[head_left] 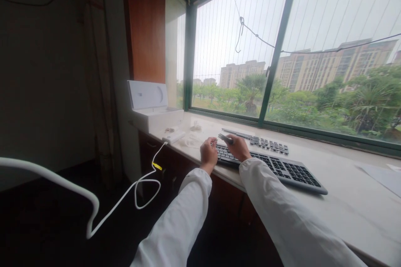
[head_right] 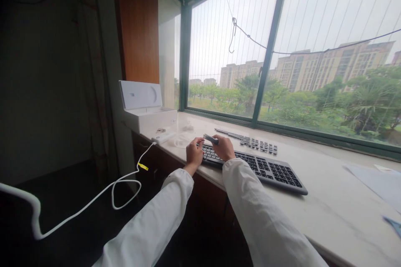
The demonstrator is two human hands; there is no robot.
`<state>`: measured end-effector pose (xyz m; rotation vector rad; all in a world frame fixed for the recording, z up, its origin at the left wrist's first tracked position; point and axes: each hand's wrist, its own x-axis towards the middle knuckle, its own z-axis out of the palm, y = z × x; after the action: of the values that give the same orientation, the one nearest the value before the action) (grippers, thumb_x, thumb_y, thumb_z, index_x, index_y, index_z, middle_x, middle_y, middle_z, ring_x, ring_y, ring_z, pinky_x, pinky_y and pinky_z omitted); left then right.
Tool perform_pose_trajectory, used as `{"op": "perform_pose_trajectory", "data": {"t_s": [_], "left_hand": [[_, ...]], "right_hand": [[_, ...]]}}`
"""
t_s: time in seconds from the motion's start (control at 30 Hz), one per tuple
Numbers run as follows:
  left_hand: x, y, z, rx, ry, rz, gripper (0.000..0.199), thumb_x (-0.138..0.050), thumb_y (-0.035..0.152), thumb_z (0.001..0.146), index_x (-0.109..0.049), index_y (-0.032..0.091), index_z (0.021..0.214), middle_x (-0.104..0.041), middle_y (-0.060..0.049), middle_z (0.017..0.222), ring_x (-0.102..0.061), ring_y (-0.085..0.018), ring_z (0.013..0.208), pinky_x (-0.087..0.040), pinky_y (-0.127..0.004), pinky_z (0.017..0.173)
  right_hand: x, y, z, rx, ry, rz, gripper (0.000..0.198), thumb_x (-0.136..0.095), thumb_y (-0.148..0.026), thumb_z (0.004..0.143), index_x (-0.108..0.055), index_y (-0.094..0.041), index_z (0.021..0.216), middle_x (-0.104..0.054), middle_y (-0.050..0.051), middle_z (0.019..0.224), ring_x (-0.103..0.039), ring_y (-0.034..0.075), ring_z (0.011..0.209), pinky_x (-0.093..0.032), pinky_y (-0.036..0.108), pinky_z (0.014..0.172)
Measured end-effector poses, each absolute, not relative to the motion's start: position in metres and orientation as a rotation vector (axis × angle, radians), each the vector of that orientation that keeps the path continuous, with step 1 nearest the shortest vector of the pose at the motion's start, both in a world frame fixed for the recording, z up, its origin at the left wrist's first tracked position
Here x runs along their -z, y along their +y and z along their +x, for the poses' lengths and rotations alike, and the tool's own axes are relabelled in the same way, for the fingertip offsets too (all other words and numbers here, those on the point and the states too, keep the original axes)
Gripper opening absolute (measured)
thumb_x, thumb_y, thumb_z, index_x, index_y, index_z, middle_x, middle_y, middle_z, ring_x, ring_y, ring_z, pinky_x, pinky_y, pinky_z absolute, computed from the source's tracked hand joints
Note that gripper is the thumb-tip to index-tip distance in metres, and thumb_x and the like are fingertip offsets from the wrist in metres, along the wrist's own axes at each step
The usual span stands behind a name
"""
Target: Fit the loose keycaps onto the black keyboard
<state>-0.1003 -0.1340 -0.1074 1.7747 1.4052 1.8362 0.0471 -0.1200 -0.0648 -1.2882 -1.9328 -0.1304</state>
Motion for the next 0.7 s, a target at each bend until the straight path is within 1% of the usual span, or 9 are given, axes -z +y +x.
{"op": "perform_pose_trajectory", "data": {"t_s": [0.13,0.27,0.33,0.4,0.47,0.57,0.63,0.7], "left_hand": [[0.108,-0.134,-0.100,-1.841,1.408,1.771,0.020,-0.049,0.028,0.096,-0.066,0.019,0.103,-0.071,-0.007,0.101,-0.067,-0.014,0.074,-0.050,-0.028,0.080],[0.109,-0.133,-0.099,-1.799,1.416,1.749,0.023,-0.046,0.032,0.098,-0.065,0.019,0.102,-0.072,-0.005,0.094,-0.064,-0.012,0.061,-0.050,-0.028,0.076],[0.109,-0.133,-0.099,-1.787,1.426,1.741,0.023,-0.046,0.032,0.098,-0.064,0.019,0.100,-0.072,-0.005,0.093,-0.064,-0.013,0.061,-0.050,-0.028,0.075],[0.108,-0.133,-0.098,-1.787,1.436,1.736,0.023,-0.045,0.032,0.098,-0.064,0.019,0.099,-0.072,-0.006,0.094,-0.066,-0.014,0.066,-0.050,-0.028,0.075],[0.107,-0.133,-0.098,-1.792,1.458,1.723,0.023,-0.045,0.033,0.098,-0.063,0.018,0.097,-0.072,-0.007,0.093,-0.067,-0.015,0.071,-0.050,-0.028,0.075],[0.104,-0.135,-0.098,-1.802,1.508,1.699,0.021,-0.048,0.034,0.096,-0.062,0.018,0.095,-0.072,-0.007,0.093,-0.068,-0.016,0.073,-0.050,-0.028,0.074],[0.103,-0.137,-0.098,-1.797,1.528,1.697,0.019,-0.051,0.034,0.093,-0.062,0.018,0.095,-0.072,-0.007,0.092,-0.068,-0.015,0.071,-0.050,-0.027,0.072],[0.101,-0.140,-0.098,-1.781,1.528,1.693,0.018,-0.053,0.035,0.092,-0.061,0.019,0.095,-0.071,-0.006,0.091,-0.066,-0.013,0.064,-0.050,-0.025,0.067]], "right_hand": [[0.049,-0.134,0.072,0.319,-1.957,-1.412,0.028,-0.048,-0.033,0.089,-0.074,-0.025,0.095,-0.073,0.007,0.078,-0.066,0.022,0.074,-0.039,0.027,0.064],[0.029,-0.146,0.130,0.503,-1.990,-1.595,0.028,-0.050,-0.029,0.086,-0.073,-0.026,0.102,-0.073,0.007,0.080,-0.066,0.023,0.072,-0.039,0.029,0.062],[0.023,-0.151,0.171,0.567,-1.991,-1.709,0.029,-0.051,-0.031,0.085,-0.072,-0.027,0.105,-0.072,0.007,0.080,-0.066,0.023,0.071,-0.039,0.029,0.061],[0.022,-0.158,0.215,0.612,-1.975,-1.828,0.031,-0.053,-0.032,0.083,-0.071,-0.028,0.107,-0.072,0.008,0.082,-0.065,0.025,0.070,-0.038,0.031,0.059],[0.028,-0.167,0.259,0.616,-1.917,-1.941,0.031,-0.054,-0.032,0.082,-0.071,-0.028,0.108,-0.072,0.009,0.082,-0.065,0.026,0.068,-0.037,0.033,0.058],[0.049,-0.184,0.313,0.565,-1.695,-2.108,0.035,-0.052,-0.036,0.083,-0.071,-0.025,0.110,-0.072,0.016,0.087,-0.064,0.030,0.067,-0.037,0.038,0.058],[0.065,-0.194,0.337,0.437,-1.600,-2.169,0.033,-0.052,-0.037,0.083,-0.074,-0.024,0.104,-0.071,0.020,0.092,-0.065,0.031,0.070,-0.039,0.040,0.060],[0.075,-0.200,0.349,0.317,-1.577,-2.200,0.030,-0.055,-0.038,0.082,-0.075,-0.024,0.099,-0.071,0.023,0.096,-0.066,0.032,0.073,-0.039,0.041,0.062]]}}
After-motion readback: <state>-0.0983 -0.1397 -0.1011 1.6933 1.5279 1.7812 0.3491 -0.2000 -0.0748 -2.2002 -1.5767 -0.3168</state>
